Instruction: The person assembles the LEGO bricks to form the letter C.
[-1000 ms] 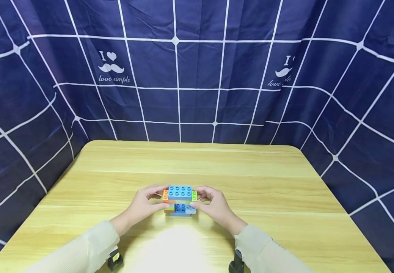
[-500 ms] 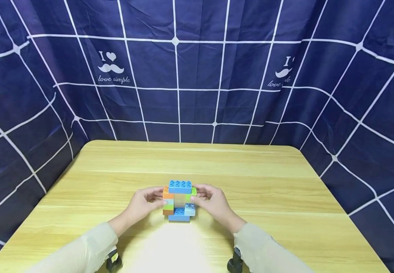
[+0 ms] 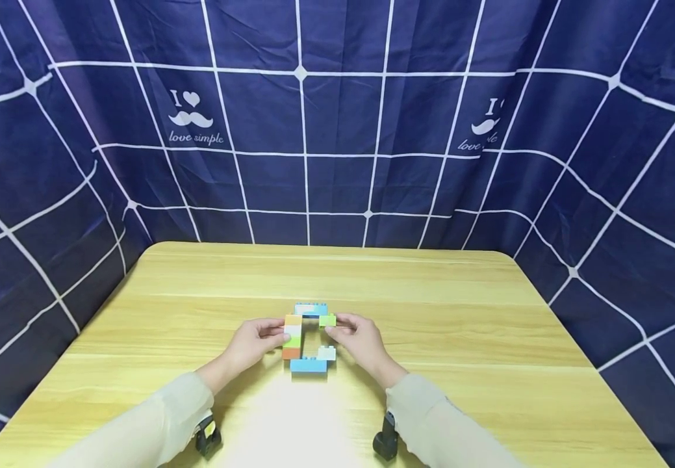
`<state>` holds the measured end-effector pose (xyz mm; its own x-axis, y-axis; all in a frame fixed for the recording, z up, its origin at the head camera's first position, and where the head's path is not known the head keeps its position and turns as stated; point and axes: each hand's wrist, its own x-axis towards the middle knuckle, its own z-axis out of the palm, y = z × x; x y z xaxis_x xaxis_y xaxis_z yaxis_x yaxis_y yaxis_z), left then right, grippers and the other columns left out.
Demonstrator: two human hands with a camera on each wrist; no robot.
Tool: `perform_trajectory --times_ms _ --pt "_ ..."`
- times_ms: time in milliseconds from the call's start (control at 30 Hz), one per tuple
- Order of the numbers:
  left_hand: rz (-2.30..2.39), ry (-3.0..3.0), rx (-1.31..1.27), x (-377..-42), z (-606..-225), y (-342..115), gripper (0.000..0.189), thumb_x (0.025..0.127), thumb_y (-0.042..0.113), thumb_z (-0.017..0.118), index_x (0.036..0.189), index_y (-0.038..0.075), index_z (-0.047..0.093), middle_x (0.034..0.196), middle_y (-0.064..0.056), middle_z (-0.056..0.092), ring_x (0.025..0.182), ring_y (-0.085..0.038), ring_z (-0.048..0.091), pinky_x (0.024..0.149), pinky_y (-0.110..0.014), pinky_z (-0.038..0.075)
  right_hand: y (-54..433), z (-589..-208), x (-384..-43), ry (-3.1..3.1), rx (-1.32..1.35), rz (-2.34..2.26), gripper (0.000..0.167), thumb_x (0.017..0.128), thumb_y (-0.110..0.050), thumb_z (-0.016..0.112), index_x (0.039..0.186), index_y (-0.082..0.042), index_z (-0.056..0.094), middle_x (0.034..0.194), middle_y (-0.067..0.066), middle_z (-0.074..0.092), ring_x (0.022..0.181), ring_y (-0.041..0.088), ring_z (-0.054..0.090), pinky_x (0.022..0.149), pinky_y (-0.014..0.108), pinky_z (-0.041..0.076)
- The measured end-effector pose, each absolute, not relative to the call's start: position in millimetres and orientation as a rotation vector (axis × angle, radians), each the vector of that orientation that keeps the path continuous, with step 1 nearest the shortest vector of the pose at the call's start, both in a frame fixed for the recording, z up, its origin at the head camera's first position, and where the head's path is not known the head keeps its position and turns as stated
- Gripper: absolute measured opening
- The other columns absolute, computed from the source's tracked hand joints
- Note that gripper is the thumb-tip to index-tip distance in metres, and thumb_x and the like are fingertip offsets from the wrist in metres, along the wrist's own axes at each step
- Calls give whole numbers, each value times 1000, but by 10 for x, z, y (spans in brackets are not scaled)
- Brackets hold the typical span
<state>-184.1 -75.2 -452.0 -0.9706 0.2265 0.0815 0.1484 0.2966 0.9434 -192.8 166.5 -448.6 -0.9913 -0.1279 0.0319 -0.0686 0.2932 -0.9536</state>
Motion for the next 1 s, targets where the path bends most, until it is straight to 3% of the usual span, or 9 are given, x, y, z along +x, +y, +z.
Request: perform_trajectory --times_ms 267,533,733,1000 --pt "1726 2494 362 -1846 -4554 -736 43 90 22 67 118 -10 60 106 -18 67 89 -24 67 74 -30 55 1676 -4556 -1924 2563 -200 -1738 43 84 -12 73 121 5 60 105 11 67 91 21 65 79 28 54" --pt "1710 2537 321 -1798 -4535 -717 37 91 22 66 117 -5 63 108 -16 67 98 -27 65 77 -32 55 1669 -4550 -1885 2607 -227 -1678 39 86 -14 71 119 3 62 105 10 68 90 20 65 77 28 54" --pt "1700 2592 293 -1799 -4534 -717 35 89 19 68 116 -3 65 108 -15 68 92 -25 66 72 -29 55 1663 -4527 -1862 2642 -228 -1626 43 87 -18 70 123 3 60 108 11 67 94 21 64 80 30 54" --pt "1721 2600 230 -1822 -4437 -812 38 89 21 68 118 -3 63 110 -14 67 91 -23 66 76 -32 55 1758 -4370 -1895 2681 -265 -1556 52 88 -25 68 131 1 53 121 16 61 101 26 62 86 36 52"
